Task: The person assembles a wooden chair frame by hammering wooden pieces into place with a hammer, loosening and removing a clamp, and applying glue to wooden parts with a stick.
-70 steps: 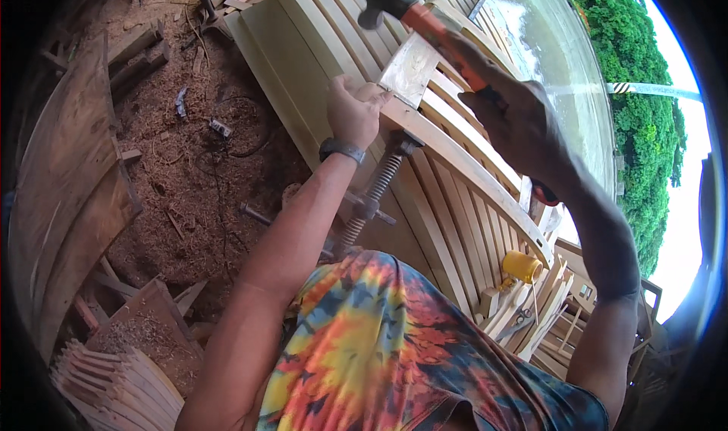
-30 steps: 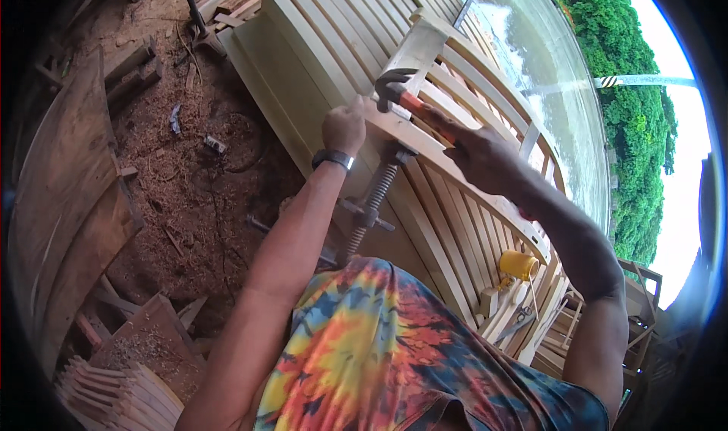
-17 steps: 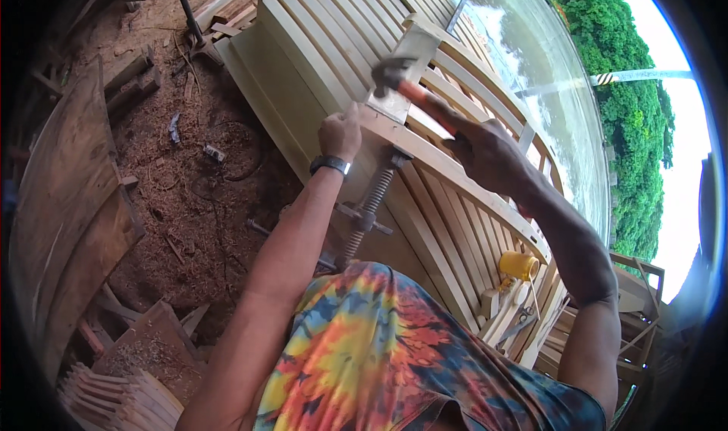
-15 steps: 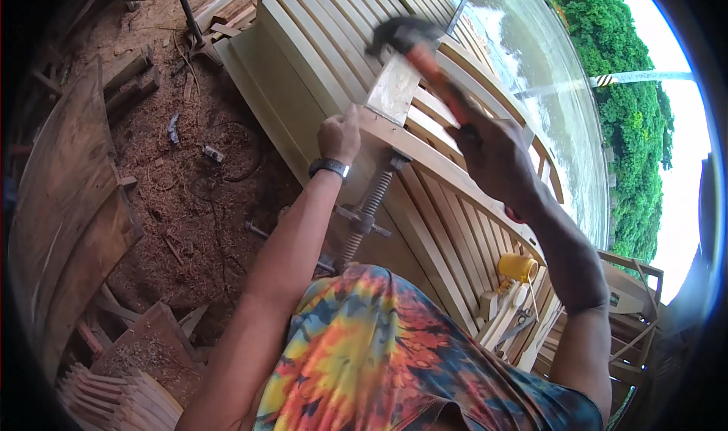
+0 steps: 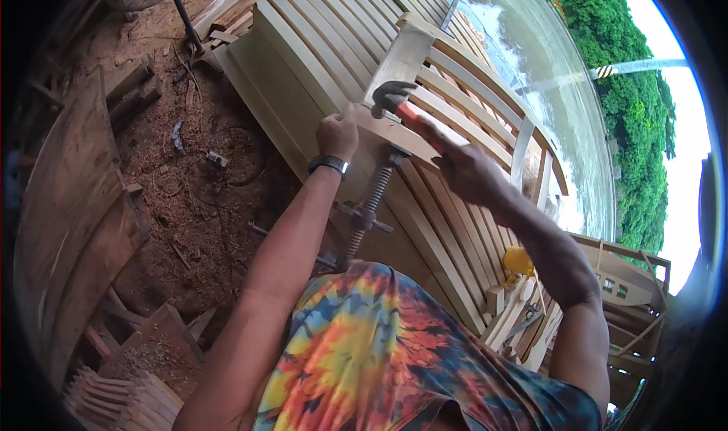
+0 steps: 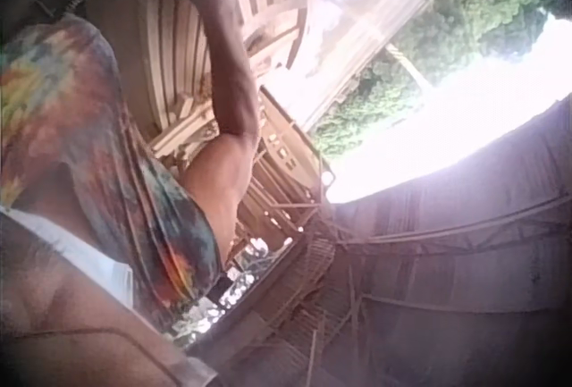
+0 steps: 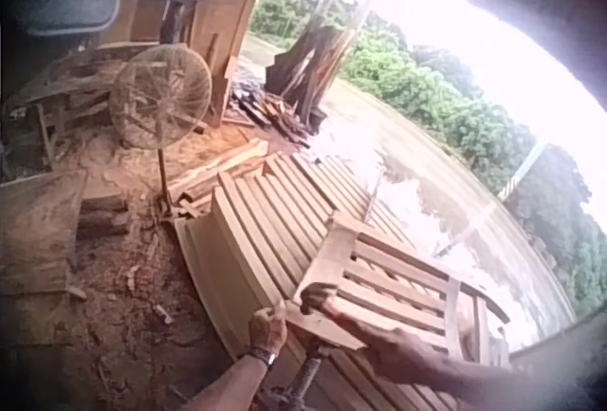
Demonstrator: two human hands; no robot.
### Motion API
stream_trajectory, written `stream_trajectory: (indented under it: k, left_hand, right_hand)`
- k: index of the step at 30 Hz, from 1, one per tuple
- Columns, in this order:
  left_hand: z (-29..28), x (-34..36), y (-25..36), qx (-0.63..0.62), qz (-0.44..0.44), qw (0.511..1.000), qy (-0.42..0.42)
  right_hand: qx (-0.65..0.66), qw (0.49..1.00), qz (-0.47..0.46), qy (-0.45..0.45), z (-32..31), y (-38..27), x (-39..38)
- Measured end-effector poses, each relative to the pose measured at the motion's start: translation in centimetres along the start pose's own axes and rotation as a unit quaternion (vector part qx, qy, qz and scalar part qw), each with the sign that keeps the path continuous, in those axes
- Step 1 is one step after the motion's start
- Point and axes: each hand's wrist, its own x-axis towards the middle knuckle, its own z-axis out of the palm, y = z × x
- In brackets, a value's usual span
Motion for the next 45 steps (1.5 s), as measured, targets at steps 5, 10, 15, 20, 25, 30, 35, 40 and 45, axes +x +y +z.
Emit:
stream_trajectory:
  k: [5,10,15,20,25,30,35,40,45]
  left_hand:
    - [0.6,0.2,-0.6,-0.019,0.005,1.000,0.018]
    - [1.4,1.7,-2.3,-0.019,0.048,0.998,0.026]
    - [0.3,1.9,-2.6,-0.070,0.020,0.997,-0.006]
    - [-1.5,0.6,2.7,0.022,0.153,0.982,0.109]
    - [7.0,-6.7,11.3,-0.003,0.383,0.923,0.023]
    - [21.0,-22.1,16.3,-0.017,0.398,0.864,-0.308]
    - [33.5,-32.8,17.2,0.106,0.502,0.694,-0.504]
    - [50.2,-35.3,17.6,0.151,0.679,0.548,-0.465]
    - [63.5,-35.8,18.7,0.198,0.743,0.390,-0.506]
  right_hand:
    - [0.063,0.980,-0.087,0.170,0.9,0.7,-0.6]
    - [-0.019,0.996,0.083,-0.022,0.1,2.5,-1.5]
    - [0.140,0.966,0.089,0.197,4.6,5.2,-10.7]
    - [0.356,0.895,0.224,0.147,16.5,8.4,-22.1]
    - [0.393,0.816,0.416,0.084,22.2,9.6,-29.5]
    - [0.456,0.782,0.412,0.100,25.9,13.2,-36.0]
    - [0.410,0.800,0.401,0.175,27.8,17.7,-39.7]
    - [0.455,0.789,0.395,0.119,28.0,22.1,-42.2]
    - [0.467,0.790,0.386,0.091,29.7,23.7,-43.0]
